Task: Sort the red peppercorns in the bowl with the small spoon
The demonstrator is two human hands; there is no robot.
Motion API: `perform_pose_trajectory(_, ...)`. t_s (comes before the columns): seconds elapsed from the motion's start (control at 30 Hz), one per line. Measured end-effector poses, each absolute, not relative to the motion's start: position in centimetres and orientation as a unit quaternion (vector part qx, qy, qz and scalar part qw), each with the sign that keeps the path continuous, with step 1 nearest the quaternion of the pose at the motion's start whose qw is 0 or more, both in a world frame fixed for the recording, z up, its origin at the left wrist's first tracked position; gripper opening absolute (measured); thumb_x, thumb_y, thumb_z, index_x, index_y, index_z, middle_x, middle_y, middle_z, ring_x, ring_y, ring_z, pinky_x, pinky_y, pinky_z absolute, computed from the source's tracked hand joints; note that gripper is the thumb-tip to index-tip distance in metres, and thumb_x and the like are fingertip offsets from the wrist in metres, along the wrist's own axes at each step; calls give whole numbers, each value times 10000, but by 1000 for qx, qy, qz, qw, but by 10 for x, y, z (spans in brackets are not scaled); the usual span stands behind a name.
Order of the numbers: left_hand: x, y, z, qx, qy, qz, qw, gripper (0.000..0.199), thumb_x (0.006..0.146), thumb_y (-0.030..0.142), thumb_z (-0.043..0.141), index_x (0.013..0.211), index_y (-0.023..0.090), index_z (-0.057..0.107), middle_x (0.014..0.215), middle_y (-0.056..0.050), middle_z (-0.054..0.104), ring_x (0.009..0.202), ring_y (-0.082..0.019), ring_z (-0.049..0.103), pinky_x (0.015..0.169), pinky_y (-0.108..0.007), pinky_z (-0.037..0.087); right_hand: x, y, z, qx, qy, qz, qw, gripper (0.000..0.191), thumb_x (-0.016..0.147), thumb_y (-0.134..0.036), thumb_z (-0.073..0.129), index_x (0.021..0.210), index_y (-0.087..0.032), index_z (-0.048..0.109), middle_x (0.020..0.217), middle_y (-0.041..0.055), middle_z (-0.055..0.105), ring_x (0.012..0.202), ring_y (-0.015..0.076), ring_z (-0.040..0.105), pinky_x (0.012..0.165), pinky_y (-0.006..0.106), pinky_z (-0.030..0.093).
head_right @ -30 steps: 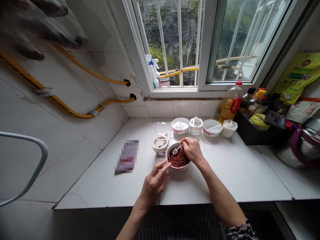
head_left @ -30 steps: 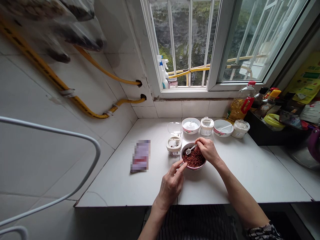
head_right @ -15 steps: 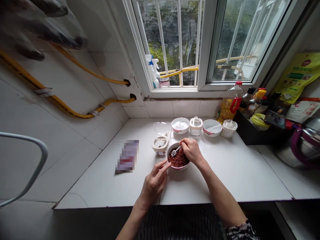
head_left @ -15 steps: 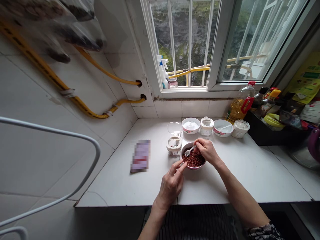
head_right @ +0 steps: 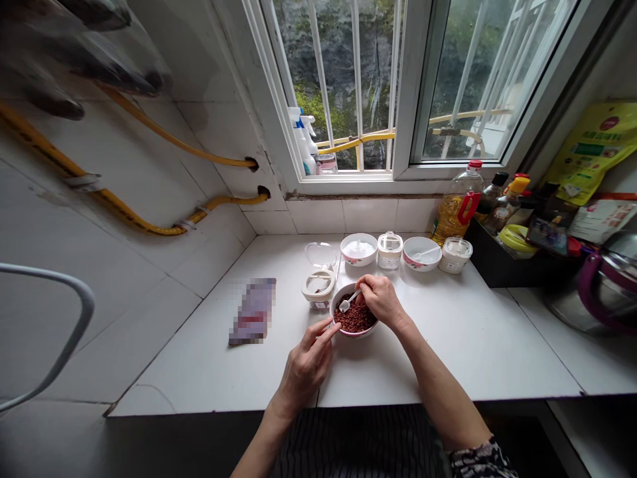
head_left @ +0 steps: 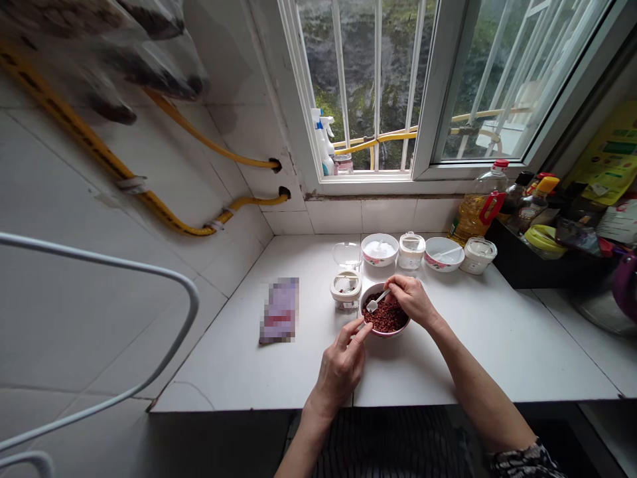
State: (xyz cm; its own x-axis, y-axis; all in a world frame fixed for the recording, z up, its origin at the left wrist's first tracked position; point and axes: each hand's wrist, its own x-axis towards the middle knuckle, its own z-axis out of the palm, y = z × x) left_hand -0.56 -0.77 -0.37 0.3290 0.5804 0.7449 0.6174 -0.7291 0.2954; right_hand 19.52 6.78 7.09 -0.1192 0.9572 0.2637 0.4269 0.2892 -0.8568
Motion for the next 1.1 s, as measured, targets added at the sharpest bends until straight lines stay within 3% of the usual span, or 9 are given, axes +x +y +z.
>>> perform_pose_trajectory(0.5, -6, -7, -4, -815, -367, -448, 20, 505, 929, 13, 434, 1382, 222, 513, 1258, -112, 616, 1142, -196, 665, 921, -292, 602, 196, 70, 68, -508, -601, 442, 430, 167, 822, -191, 501, 711, -205, 626, 533, -8, 676, 519, 159, 622, 572, 256, 498)
perform_pose_trajectory(1.1, -5, -8, -4, -814, -369, -448, 13, 520, 927, 17, 441, 1395, 235, 503, 1261, -107, 617, 1139, -196, 667, 927, -293, 597, 197, 70, 67, -509, -606, 427, 438, 159, 824, -224, 510, 727, -196, 632, 556, 1, 697, 544, 160, 648, 595, 257, 509)
